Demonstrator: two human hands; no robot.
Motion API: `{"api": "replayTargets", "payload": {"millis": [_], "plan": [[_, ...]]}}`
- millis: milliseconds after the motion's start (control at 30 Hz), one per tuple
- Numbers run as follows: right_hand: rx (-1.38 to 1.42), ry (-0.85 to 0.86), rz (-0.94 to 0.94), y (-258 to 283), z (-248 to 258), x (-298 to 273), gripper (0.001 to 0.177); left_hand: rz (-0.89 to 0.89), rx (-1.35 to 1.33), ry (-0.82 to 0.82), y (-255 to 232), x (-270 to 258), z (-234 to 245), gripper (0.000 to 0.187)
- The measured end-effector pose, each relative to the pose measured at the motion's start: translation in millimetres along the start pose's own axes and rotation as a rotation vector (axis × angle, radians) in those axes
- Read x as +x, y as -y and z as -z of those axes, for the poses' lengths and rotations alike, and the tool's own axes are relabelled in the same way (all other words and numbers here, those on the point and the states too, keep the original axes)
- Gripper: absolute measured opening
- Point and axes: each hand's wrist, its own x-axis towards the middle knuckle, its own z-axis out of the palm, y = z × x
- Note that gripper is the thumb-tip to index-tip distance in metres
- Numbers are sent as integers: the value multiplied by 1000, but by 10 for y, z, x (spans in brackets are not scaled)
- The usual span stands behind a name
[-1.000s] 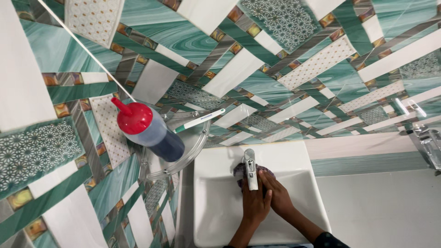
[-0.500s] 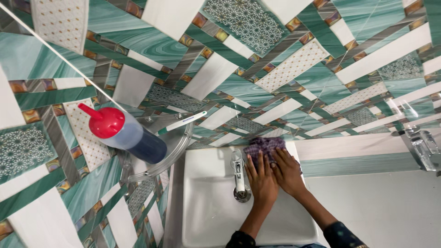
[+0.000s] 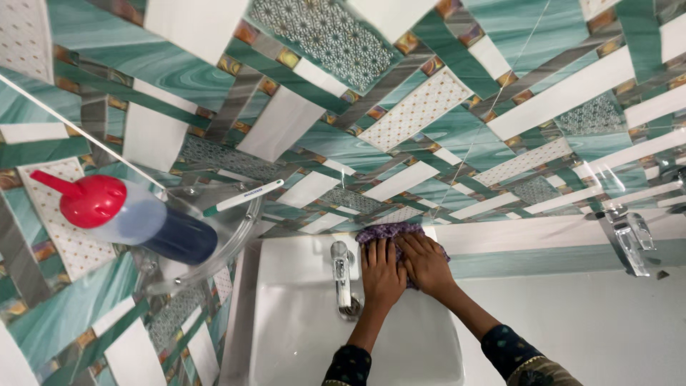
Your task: The person wipes the top edges, faucet base, and interior basin of a white pedestal sink using a purple cloth.
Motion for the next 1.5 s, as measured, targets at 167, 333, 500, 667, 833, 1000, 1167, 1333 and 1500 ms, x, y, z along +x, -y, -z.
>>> {"api": "replayTargets", "payload": {"millis": [167,333,500,667,833,1000,1167,1333,1500], "plan": [[328,-180,-243,-81,135,-874,51,-169,-184,-22,-585,-320,-180,51],[545,129,-878,267,134,-1998,37,-28,-599,199,-1087,-1231,-36,44],[596,93,-602,88,51,-1775,58,-19,-435,168,-1011,-1111,-95,53],[313,223,-477,-85,41,-912,78,-85,-194,337,-651,-618,-92,77],[476,115,-340,-410,18,-664,84,-57,-192,147,-690,-391,-236,67],[910,-3,-384,-359,-82,-1090,82,-58,-306,109,-885,-518,-256,61],[694,79,-431,304,166,-1945,79,-12,-542,255,-1127,-1439,132,64],[38,218,-160,606,437,-1951,64,9,-500,412,-970,-1896,45,73],[-412,760,-124,690,227,-1331,62,184,-357,655,-562,-1705,-194,92]]}}
